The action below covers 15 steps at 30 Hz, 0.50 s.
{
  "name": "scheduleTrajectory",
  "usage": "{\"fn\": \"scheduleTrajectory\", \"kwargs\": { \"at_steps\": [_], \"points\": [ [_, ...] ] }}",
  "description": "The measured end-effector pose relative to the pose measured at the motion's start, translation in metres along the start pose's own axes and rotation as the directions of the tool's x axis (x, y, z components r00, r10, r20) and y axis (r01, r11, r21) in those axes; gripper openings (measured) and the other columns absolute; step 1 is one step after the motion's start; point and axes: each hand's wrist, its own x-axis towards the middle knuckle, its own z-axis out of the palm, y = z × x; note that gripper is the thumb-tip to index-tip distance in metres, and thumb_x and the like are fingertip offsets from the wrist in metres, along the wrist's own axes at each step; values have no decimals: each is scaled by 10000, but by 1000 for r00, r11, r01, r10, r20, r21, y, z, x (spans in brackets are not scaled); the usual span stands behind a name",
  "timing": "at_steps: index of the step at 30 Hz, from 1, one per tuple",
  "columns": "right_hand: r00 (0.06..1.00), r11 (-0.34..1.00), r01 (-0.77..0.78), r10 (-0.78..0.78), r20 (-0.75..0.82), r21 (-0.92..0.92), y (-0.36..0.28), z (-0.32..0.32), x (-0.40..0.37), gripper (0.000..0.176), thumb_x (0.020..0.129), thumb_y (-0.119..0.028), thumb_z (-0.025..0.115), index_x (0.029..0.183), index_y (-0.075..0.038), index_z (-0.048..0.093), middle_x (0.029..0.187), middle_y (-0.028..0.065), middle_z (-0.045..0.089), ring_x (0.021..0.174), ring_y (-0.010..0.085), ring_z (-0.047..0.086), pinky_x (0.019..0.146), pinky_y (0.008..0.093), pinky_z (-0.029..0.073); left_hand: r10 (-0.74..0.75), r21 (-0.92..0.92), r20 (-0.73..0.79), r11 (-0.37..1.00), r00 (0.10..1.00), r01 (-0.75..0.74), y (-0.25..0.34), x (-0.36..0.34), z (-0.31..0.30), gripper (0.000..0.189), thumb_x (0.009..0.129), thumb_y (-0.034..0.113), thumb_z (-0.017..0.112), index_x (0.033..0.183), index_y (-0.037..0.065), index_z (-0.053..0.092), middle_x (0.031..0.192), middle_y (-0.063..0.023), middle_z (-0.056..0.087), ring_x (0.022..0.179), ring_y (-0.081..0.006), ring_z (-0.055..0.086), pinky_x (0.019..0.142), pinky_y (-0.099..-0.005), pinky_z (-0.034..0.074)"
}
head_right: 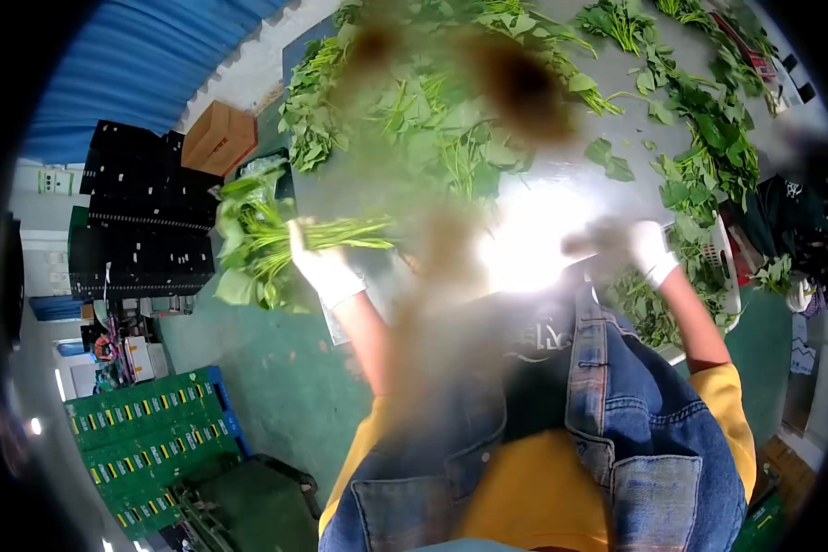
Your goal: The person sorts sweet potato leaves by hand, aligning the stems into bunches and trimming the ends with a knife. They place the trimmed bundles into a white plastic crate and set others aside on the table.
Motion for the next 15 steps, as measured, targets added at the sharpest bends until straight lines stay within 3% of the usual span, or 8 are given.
{"fn": "scheduleTrajectory", "kwargs": {
  "at_steps": [3,5,6,7,8,10,12,15],
  "points": [
    [940,843,-269,336,66,-465,35,20,-7,593,659,-235,732,1205,-116,533,1010,110,645,937,280,615,839,401,460,41,-84,61,996,997,-36,12,5,-10,164,885,250,577,985,120,575,812,-2,534,776,-163,510,747,-363,456],
    [939,955,-179,237,248,-235,-30,-2,30,641,667,-330,729,1224,-96,516,1029,140,622,953,302,595,829,399,451,-98,-211,202,967,975,141,5,-3,-13,112,910,226,538,924,117,516,749,-20,526,666,-141,496,637,-292,437],
    [990,990,-49,31,139,132,-41,11,42,578,716,-326,700,1207,-74,532,1029,168,617,950,323,592,844,387,455,-149,-256,212,945,966,202,-1,-1,-18,119,918,214,520,980,112,517,750,-25,529,665,-139,495,627,-286,434],
    [996,974,92,-95,3,208,-32,63,60,506,763,-310,665,1183,-55,546,1010,182,620,932,336,594,846,382,460,-181,-264,214,935,960,235,-7,0,-23,138,920,203,519,1012,100,527,741,-29,523,678,-140,500,631,-283,435],
    [982,972,189,-186,-35,141,-80,46,80,468,777,-287,654,1166,-47,554,1000,169,629,917,334,598,834,387,466,-175,-229,236,946,956,230,-11,0,-30,158,921,197,519,1035,88,529,778,-41,543,715,-152,518,656,-290,445],
    [946,874,323,-308,-99,363,-131,60,119,374,813,-298,598,1090,-45,603,851,163,643,834,326,619,762,399,480,-168,-191,257,957,952,221,-10,-7,-33,178,922,191,519,1059,76,530,815,-53,563,752,-163,536,681,-296,456],
    [995,986,93,-98,31,142,-162,86,153,416,810,-431,577,778,-29,679,705,182,631,681,356,621,646,430,486,-157,-197,-43,969,987,146,3,-21,-20,207,921,166,520,1096,54,526,922,-82,595,859,-198,566,759,-317,474],
    [978,991,-118,104,181,66,-168,119,187,539,771,-538,597,758,-5,672,717,206,633,685,363,627,632,429,490,-53,-185,-37,982,998,45,25,-37,-22,215,919,146,521,1109,46,522,1001,-98,599,946,-220,566,831,-335,470]
  ]
}}
